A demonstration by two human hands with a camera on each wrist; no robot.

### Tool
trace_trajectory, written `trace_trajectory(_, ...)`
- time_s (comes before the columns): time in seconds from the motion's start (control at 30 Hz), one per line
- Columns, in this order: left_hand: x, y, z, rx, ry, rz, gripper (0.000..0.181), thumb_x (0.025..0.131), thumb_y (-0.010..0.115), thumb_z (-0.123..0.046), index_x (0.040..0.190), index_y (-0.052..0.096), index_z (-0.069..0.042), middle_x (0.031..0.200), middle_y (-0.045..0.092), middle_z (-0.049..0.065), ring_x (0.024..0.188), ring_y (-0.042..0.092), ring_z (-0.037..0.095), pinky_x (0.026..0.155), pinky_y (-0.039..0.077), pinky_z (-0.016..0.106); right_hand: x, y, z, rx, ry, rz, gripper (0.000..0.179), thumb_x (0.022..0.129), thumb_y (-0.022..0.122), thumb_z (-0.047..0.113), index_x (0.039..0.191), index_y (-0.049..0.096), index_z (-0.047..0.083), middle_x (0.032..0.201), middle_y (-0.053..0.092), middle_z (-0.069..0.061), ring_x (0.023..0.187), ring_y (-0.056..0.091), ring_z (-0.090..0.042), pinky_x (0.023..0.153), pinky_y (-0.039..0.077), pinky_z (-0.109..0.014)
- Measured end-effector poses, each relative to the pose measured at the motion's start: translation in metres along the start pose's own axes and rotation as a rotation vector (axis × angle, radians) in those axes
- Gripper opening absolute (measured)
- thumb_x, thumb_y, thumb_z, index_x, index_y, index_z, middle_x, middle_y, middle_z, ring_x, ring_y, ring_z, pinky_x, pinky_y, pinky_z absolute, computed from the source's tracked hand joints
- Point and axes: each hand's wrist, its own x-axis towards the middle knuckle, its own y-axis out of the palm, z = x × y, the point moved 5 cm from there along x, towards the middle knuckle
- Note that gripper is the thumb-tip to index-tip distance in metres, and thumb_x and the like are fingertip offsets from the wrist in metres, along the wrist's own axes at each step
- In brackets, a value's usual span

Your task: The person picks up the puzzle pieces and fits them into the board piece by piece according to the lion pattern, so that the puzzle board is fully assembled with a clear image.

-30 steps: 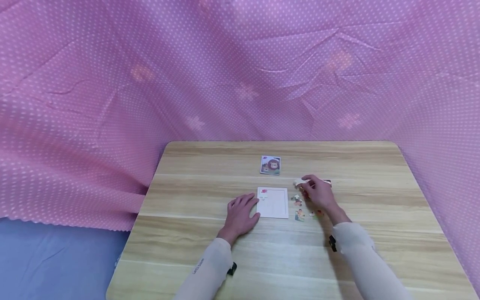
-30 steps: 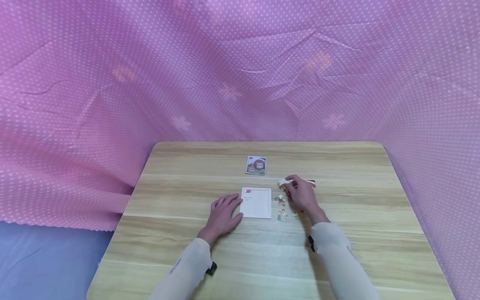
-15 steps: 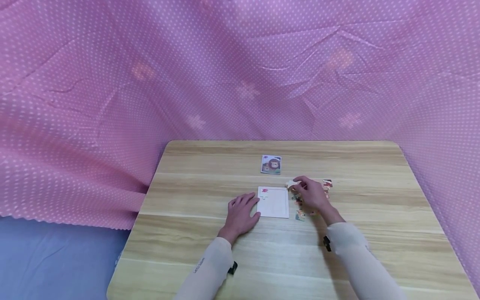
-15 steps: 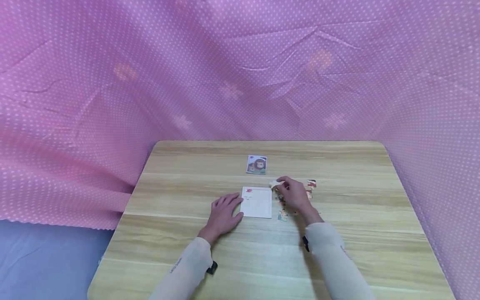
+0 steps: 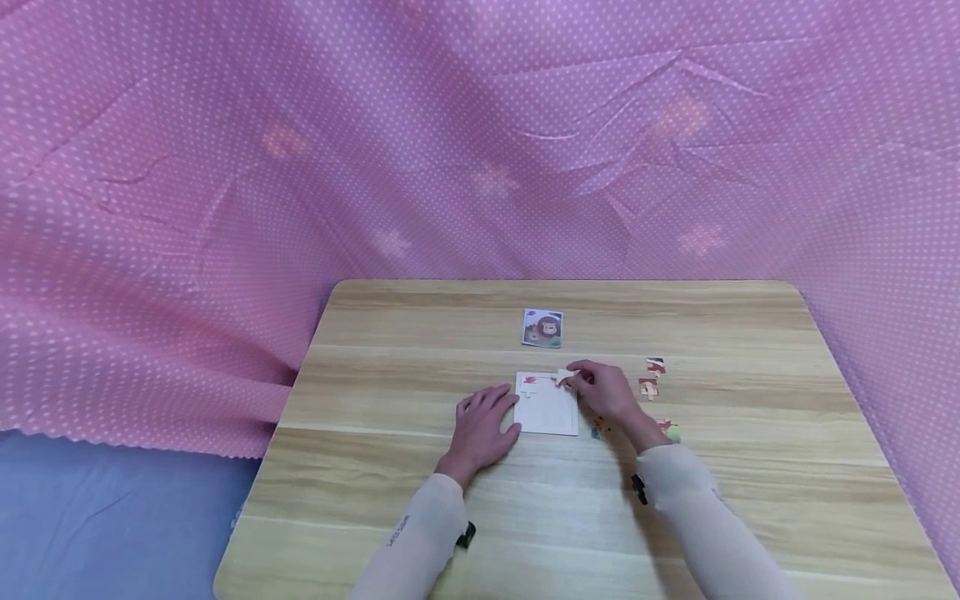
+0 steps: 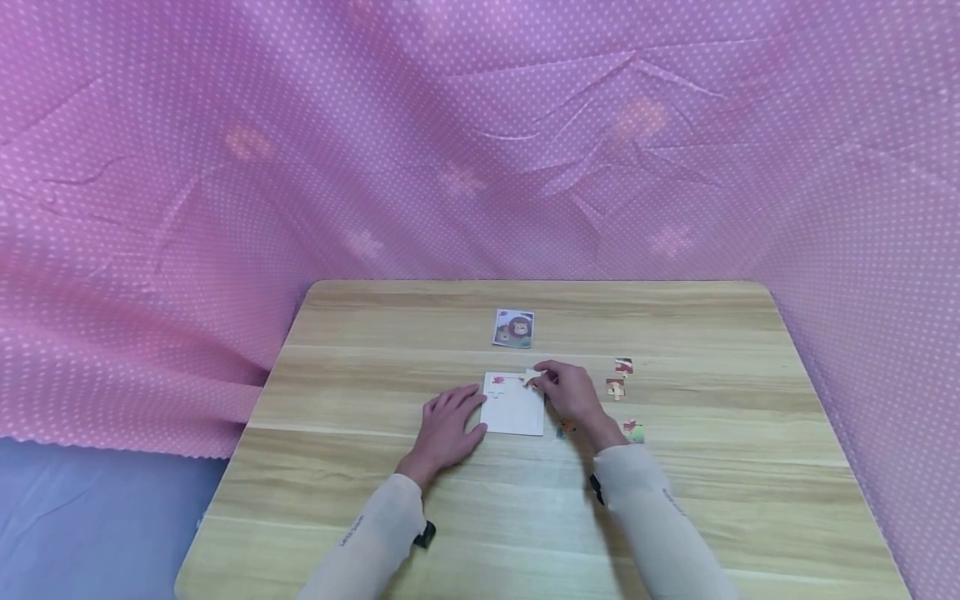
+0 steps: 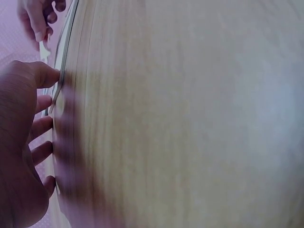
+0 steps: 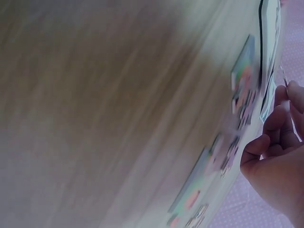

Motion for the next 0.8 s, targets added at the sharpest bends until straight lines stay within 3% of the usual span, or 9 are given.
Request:
trace_trajectory(0.33,-0.001,-0.001,-0.001,-0.002,0.002,0.003,0.051,0.091,0.051,-0.051,0.139,0.05,-0.033,0.154,0.037,-0.01,0.139,0.034,0.021,0.111,0.024,0.053,-0.001,0.012,0.009,-0.003,-0.047,0.0,0.023,0.092,0.065,0.023,0.113,0.069,0.016,0.084,0.068,-0.002,0.069,0.056,-0.013,0.061,0.045,-0.027)
trace_trajectory(0.8,-0.001,-0.002,-0.001,0.001,0.005,-0.001,0.051,0.091,0.051,-0.051,0.139,0.05,-0.033,0.154,0.037,-0.01,0.14,0.033,0.02,0.111,0.025,0.053,0.002,0.019,0.02,-0.022,-0.039,0.027,0.024,0.092,0.065,0.026,0.115,0.069,0.019,0.086,0.069,0.0,0.075,0.059,-0.013,0.069,0.046,-0.028)
